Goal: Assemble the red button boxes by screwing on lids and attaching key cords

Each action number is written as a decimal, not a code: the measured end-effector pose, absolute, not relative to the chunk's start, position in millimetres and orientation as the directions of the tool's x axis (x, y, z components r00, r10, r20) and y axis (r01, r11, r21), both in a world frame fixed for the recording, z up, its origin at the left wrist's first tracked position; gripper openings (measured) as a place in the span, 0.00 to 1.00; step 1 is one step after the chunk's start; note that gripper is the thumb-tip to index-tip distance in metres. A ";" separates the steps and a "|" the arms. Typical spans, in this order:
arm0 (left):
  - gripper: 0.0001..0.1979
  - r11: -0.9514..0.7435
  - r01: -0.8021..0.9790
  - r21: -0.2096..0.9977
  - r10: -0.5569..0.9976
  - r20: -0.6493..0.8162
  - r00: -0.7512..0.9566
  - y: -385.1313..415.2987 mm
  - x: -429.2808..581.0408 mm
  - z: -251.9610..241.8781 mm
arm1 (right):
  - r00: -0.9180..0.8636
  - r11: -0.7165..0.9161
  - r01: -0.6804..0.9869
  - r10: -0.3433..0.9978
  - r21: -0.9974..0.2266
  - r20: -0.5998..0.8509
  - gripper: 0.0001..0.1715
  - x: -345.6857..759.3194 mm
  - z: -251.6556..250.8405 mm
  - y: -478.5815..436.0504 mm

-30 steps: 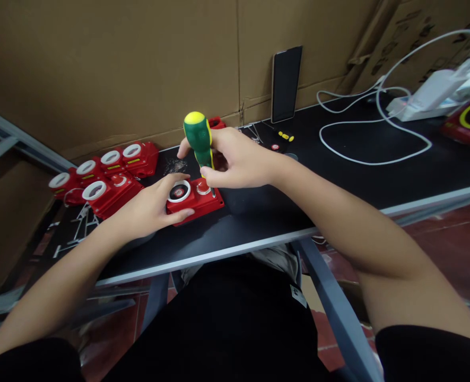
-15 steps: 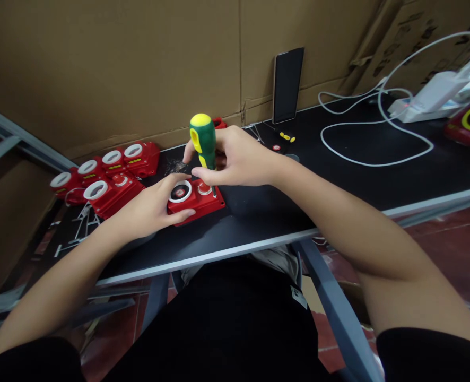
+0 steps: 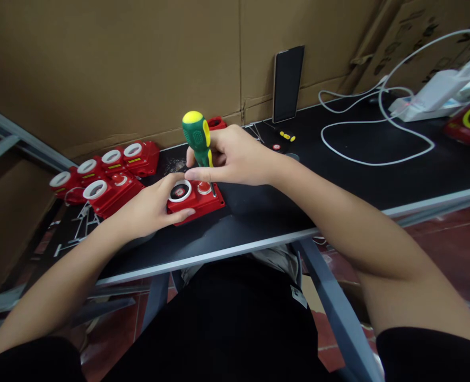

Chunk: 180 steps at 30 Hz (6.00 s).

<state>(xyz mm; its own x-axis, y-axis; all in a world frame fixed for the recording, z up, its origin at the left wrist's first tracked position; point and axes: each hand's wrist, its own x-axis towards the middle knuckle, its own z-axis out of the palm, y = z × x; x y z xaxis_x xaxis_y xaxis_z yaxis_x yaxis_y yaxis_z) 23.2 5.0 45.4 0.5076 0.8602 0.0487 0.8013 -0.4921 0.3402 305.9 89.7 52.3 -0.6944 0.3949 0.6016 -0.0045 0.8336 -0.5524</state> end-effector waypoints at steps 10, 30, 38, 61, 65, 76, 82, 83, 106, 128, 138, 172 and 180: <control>0.39 -0.491 0.801 0.343 0.861 0.054 0.505 6.2 22.2 43.7 | -0.657 0.856 0.026 0.404 -0.517 0.636 0.14 306.4 53.5 85.0; 0.39 -0.487 0.806 0.337 0.864 0.048 0.502 7.2 22.1 43.5 | -0.634 0.872 0.118 0.435 -0.476 0.639 0.14 305.8 52.6 88.3; 0.40 -0.484 0.803 0.348 0.865 0.051 0.500 6.5 22.7 43.3 | -0.683 0.868 0.002 0.364 -0.497 0.633 0.20 309.5 50.7 89.4; 0.40 -0.492 0.803 0.336 0.861 0.054 0.505 6.3 22.8 43.2 | -0.700 0.875 0.022 0.358 -0.483 0.618 0.26 310.1 48.6 91.7; 0.39 -0.493 0.801 0.339 0.861 0.059 0.505 6.3 22.5 43.1 | -0.689 0.884 -0.004 0.336 -0.467 0.642 0.27 310.5 49.8 89.9; 0.40 -0.501 0.799 0.333 0.856 0.053 0.514 7.3 22.2 42.5 | -0.736 0.853 -0.037 0.329 -0.521 0.591 0.20 309.7 54.9 90.6; 0.38 -0.503 0.801 0.326 0.855 0.052 0.516 6.4 22.2 43.6 | -0.693 0.844 0.032 0.405 -0.536 0.596 0.24 307.9 55.3 90.2; 0.37 -0.517 0.795 0.317 0.848 0.067 0.525 6.1 22.0 43.2 | -0.684 0.846 0.034 0.408 -0.532 0.604 0.25 308.2 54.7 90.5; 0.27 -0.824 0.564 -0.060 0.521 0.313 0.794 -0.8 32.8 29.0 | -0.726 0.851 -0.037 0.338 -0.524 0.599 0.24 310.5 52.8 88.2; 0.28 -0.847 0.504 -0.168 0.409 0.399 0.821 1.0 33.8 23.6 | -0.763 0.719 -0.069 0.408 -0.691 0.501 0.11 310.3 59.7 92.0; 0.25 -0.849 0.499 -0.171 0.403 0.400 0.823 0.7 34.0 24.2 | -0.690 0.688 0.094 0.565 -0.719 0.451 0.27 314.2 64.9 89.6; 0.27 -0.844 0.516 -0.148 0.438 0.368 0.820 -1.2 34.3 26.0 | -0.682 0.502 -0.243 0.520 -0.830 0.514 0.26 310.9 63.8 86.9; 0.26 -0.842 0.507 -0.184 0.414 0.383 0.826 -1.5 33.9 24.7 | -0.642 0.522 -0.200 0.569 -0.829 0.513 0.24 310.5 62.8 86.3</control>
